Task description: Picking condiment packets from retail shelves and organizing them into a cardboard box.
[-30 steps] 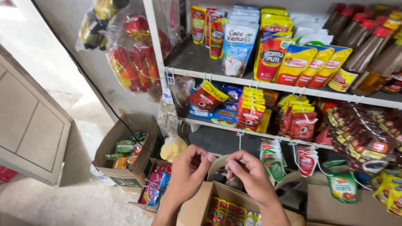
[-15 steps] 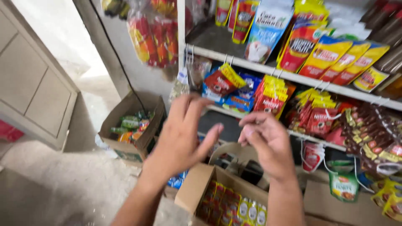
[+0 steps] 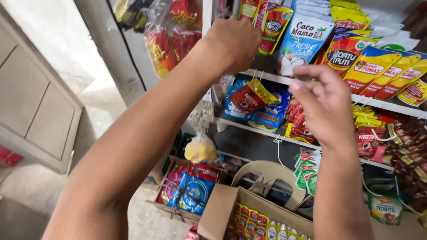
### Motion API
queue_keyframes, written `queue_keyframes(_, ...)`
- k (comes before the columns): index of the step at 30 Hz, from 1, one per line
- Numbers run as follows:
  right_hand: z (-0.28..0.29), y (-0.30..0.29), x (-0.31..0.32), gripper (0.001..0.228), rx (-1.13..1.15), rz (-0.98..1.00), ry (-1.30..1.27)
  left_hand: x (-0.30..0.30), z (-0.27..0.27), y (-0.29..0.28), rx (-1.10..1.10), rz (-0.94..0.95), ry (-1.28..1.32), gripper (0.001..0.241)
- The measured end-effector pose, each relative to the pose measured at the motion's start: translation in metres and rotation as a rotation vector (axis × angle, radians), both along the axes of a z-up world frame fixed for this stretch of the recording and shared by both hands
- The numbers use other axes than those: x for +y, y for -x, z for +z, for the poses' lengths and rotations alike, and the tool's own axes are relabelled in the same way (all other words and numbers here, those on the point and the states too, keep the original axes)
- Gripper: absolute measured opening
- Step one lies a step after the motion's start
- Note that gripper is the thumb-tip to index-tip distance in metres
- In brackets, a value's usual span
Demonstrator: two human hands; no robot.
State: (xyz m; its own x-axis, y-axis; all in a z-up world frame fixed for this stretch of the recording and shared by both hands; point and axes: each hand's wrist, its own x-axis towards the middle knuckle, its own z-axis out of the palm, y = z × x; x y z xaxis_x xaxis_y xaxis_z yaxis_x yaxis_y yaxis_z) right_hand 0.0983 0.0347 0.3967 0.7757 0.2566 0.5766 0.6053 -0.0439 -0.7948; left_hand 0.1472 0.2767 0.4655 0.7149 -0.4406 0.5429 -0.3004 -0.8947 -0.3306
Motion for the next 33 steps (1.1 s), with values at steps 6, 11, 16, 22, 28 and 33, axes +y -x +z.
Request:
queue_keyframes(6,0.022,-0.068,0.057,0.048,0.033,-0.217,0.342,0.018,0.021,-0.127,0.516,0.05,-0.055,0.036)
queue_keyframes(11,0.025,-0.139,0.087,0.057,-0.067,-0.262,0.444,0.011,0.01,-0.18,0.346,0.068,-0.017,0.064)
queue_keyframes(16,0.041,-0.188,0.113,0.061,-0.132,-0.336,0.541,0.012,-0.001,-0.268,0.312,0.264,0.006,0.069)
queue_keyframes(22,0.06,-0.245,0.113,0.055,-0.401,-0.527,0.896,0.009,0.017,-0.304,0.531,0.33,0.113,0.074)
queue_keyframes(28,0.073,-0.274,0.117,0.048,-0.326,-0.558,1.002,-0.004,-0.005,-0.353,0.473,0.253,0.28,0.074)
queue_keyframes(33,0.067,-0.292,0.123,0.045,-0.175,-0.583,1.187,0.006,-0.009,-0.347,0.473,0.226,0.344,0.076)
